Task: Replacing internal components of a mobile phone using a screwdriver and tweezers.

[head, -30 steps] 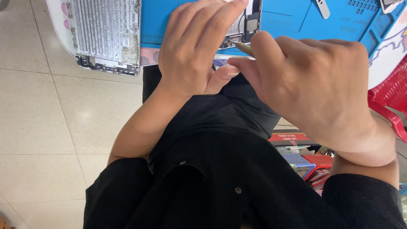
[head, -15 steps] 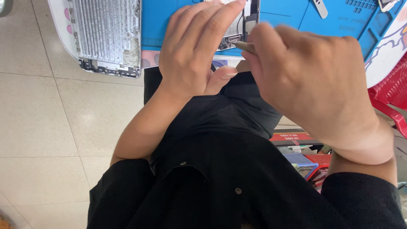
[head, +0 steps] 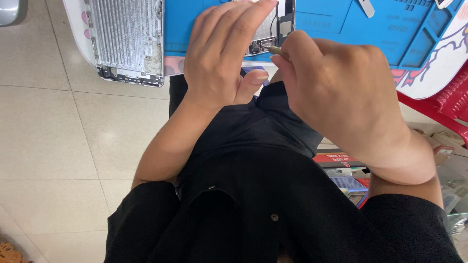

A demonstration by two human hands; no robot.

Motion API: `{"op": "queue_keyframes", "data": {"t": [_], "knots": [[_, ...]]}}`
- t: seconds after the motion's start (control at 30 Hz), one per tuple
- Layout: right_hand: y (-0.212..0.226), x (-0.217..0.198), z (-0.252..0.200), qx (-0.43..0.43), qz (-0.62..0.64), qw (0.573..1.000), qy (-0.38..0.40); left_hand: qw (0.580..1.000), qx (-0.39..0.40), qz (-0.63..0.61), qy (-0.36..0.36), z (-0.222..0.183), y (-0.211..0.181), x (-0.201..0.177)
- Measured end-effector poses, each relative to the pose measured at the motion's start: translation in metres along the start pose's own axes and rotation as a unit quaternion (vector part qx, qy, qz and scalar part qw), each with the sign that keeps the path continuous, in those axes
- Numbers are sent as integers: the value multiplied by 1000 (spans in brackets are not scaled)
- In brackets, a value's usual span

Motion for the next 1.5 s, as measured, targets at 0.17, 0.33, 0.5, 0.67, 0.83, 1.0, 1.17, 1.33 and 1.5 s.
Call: {"op": "queue_keyframes", "data": {"t": [0.17, 0.33, 0.5, 0.67, 0.83, 1.0, 1.17, 1.33, 1.5], "knots": [[-4, 1, -6, 15, 37, 998, -52, 1000, 11, 7, 6, -2, 0, 3], [-10, 6, -28, 18, 85, 987, -132, 1000, 12, 10, -6, -4, -2, 4], [-28, 22, -67, 93, 207, 959, -171, 1000, 15, 20, -14, -7, -10, 3], [-54, 51, -128, 115, 374, 865, -315, 999, 8, 26, -28, 0, -18, 5], [-78, 52, -167, 195, 232, 872, -385, 994, -17, 93, -48, 4, -18, 8], [-108, 42, -167, 198, 162, 887, -383, 984, -68, 162, -37, 5, -11, 15], [-130, 40, -154, 185, 125, 906, -360, 970, -117, 213, -18, 10, -5, 20], [-128, 47, -149, 179, 79, 924, -329, 966, -129, 224, -13, 11, -3, 22], [-132, 55, -152, 177, 81, 926, -324, 975, -112, 191, 0, 11, -7, 19]]}}
Point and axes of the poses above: each hand's wrist, its own z-axis towards the middle knuckle, its own x-axis out of the palm, y = z × x, the point moved 8 cm from there along z, towards the middle knuckle, and after that the axes turned 11 degrees about -x, right-handed, at the moved point
